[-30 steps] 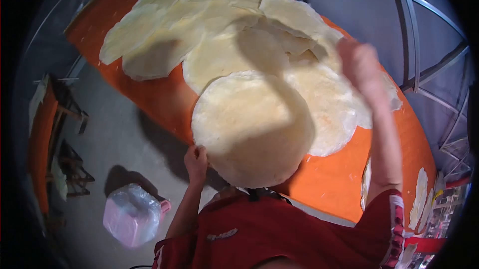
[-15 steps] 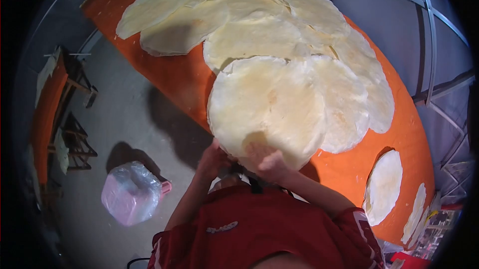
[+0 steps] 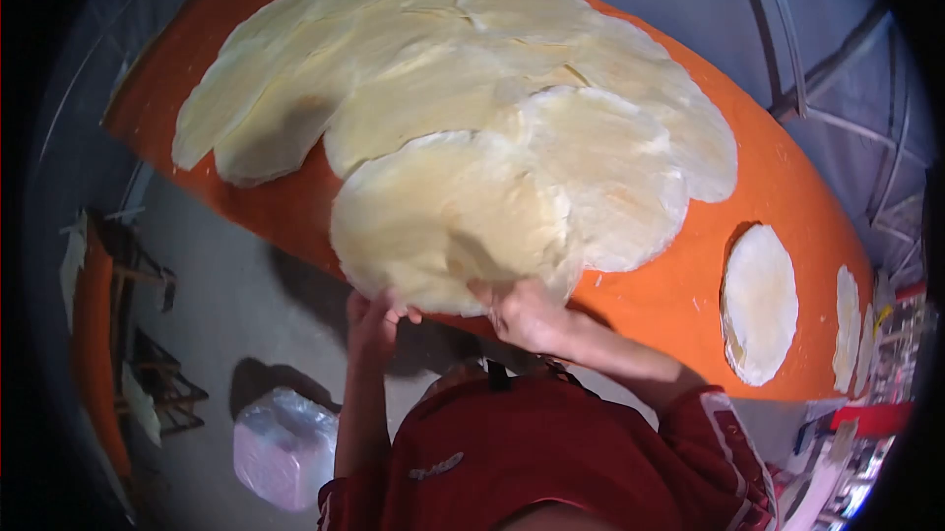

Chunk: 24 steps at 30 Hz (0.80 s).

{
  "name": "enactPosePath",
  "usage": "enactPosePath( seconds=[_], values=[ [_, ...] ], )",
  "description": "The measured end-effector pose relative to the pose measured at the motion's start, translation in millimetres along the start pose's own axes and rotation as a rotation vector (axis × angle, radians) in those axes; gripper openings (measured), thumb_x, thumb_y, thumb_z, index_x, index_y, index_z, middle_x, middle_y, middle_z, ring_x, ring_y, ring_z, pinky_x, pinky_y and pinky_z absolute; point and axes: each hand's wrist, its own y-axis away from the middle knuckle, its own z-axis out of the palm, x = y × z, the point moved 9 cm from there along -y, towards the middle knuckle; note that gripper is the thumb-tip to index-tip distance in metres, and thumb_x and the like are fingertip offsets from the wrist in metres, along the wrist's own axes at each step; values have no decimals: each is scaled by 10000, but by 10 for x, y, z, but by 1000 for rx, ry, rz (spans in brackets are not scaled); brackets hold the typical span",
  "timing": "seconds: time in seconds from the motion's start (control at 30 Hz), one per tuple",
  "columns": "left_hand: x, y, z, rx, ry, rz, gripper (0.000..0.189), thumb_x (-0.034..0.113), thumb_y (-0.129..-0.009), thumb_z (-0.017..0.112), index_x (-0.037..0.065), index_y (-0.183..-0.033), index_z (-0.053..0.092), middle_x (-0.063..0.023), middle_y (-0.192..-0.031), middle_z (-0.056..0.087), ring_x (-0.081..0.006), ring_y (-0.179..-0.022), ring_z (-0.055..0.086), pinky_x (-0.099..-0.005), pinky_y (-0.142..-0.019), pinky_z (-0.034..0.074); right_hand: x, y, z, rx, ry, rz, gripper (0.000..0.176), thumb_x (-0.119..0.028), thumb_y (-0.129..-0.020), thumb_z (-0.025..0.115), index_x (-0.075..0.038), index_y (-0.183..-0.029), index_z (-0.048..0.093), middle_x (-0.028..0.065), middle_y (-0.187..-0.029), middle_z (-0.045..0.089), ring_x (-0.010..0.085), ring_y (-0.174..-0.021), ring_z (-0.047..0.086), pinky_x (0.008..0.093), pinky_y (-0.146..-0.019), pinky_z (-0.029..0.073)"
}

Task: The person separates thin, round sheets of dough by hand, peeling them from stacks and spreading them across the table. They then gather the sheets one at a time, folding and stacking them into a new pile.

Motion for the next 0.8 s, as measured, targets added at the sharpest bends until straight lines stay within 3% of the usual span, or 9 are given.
enactPosePath(
  seconds=[0.07, 0.1, 0.17, 0.33, 0.43, 0.53, 0.67, 0.73, 0.8],
  values=[
    [498, -57, 225, -136, 278, 299, 467, 215, -773, 528, -6, -1153, 373, -127, -1071, 485, -202, -909, 511, -324, -732, 451, 39, -47, -636, 179, -323, -21, 251, -18, -664, 538, 6, -912, 564, 108, -745, 596, 198, -582, 579, 319, -528, 454],
    [468, -105, 244, -154, 272, 297, 467, 215, -773, 528, -6, -1153, 373, -127, -1071, 485, -202, -909, 511, -324, -732, 451, 153, -18, -1006, 292, -554, -49, 195, -23, -671, 551, 13, -860, 582, 88, -702, 601, 172, -557, 578, 311, -511, 452],
    [86, -299, -88, 194, -46, 86, 572, 264, -791, 506, 17, -1238, 247, -120, -1176, 385, -207, -1007, 435, -340, -770, 426, 583, 240, -1540, 457, -758, 266, 157, -80, -705, 576, 4, -834, 606, 79, -681, 615, 174, -557, 580, 287, -524, 468],
    [-351, -378, 232, 53, 242, -3, 494, 98, -786, 525, 93, -1223, 294, -59, -1146, 417, -138, -957, 454, -316, -763, 411, 1423, 727, -1480, 717, -1490, 456, 273, -124, -711, 607, 59, -908, 563, 136, -886, 588, 186, -715, 590, 253, -644, 475],
    [-496, -594, 318, 41, 341, 152, 353, 80, -770, 564, 56, -1101, 444, -40, -1008, 526, -103, -852, 501, -255, -714, 418, 2355, 922, -526, 652, -1482, 787, 331, -150, -731, 596, 57, -981, 529, 154, -986, 551, 201, -842, 565, 289, -712, 463],
    [-681, -812, 219, 260, 32, 163, 189, 75, -738, 616, -3, -895, 547, -32, -829, 584, -87, -716, 525, -213, -673, 417, 2728, 1176, 31, 788, -1426, 865, 397, -161, -738, 592, 46, -1056, 477, 158, -1020, 529, 212, -916, 533, 310, -787, 434],
    [-739, -923, 11, 369, -341, 151, 221, 114, -714, 644, -6, -874, 551, -65, -826, 589, -127, -688, 547, -261, -624, 440, 2517, 1280, 35, 803, -1620, 703, 423, -114, -715, 600, 52, -1069, 436, 170, -1020, 524, 228, -878, 548, 311, -784, 439],
    [-642, -873, -29, 482, -702, 106, 298, 187, -699, 654, -37, -867, 552, -91, -847, 590, -154, -687, 553, -280, -614, 442, 2373, 1245, -74, 777, -1393, 487, 449, -50, -685, 594, 45, -1076, 396, 164, -977, 536, 233, -827, 563, 313, -762, 455],
    [-617, -975, 17, 393, -705, 226, 438, 318, -697, 627, -71, -879, 540, -168, -829, 585, -247, -701, 547, -350, -629, 420, 2295, 1250, -48, 839, -1324, 602, 449, -1, -663, 576, 39, -1068, 387, 159, -928, 547, 234, -757, 575, 326, -698, 476]
  ],
)
